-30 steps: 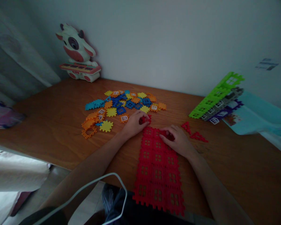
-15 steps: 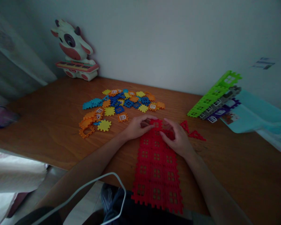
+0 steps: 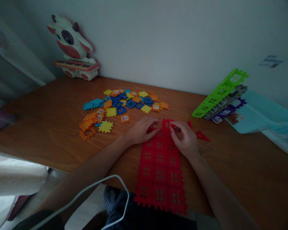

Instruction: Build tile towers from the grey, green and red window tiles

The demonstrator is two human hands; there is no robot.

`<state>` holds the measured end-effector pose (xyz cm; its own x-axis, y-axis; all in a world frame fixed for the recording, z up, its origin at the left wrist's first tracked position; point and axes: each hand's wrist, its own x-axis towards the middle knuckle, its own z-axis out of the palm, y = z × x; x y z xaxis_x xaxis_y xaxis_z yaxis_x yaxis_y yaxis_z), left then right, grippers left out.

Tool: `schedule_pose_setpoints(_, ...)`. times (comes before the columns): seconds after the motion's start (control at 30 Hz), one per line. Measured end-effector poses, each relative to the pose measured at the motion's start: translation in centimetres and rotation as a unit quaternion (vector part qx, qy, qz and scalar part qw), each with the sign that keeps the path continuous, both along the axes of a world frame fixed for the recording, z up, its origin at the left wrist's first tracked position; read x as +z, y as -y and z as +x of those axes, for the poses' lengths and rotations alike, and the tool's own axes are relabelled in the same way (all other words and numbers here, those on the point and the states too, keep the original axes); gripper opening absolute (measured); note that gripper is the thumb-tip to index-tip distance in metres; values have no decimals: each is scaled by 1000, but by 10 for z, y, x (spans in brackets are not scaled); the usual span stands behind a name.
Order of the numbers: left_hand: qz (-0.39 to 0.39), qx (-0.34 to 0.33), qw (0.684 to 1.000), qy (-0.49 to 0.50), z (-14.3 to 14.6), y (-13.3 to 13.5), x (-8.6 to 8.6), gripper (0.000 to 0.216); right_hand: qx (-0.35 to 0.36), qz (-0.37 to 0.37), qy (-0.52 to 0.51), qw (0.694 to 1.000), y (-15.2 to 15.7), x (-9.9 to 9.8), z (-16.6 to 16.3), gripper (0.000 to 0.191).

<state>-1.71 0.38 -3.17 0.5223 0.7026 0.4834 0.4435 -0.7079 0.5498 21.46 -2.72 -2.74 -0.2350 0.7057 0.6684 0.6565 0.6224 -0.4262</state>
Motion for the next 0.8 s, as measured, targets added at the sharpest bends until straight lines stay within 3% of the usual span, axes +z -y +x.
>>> schedule_pose_setpoints(0.13, 54, 44, 995, -67, -4, -1, 3, 24, -45, -1, -38, 998, -2, 1, 2, 34)
schedule_pose_setpoints(0.3, 39, 44, 991, -120, -5, -4, -2, 21, -46, -25, -36, 998, -3, 0, 4, 38)
schedule_pose_setpoints(0.53, 44, 19, 999, 0, -4, -1, 2, 46, 33, -73, 29, 996, 1, -4, 2, 45)
schedule_pose_setpoints(0.8, 88, -29, 995, -27, -4, -3, -2, 43, 41, -113, 90, 989, -2, -8, 4, 55)
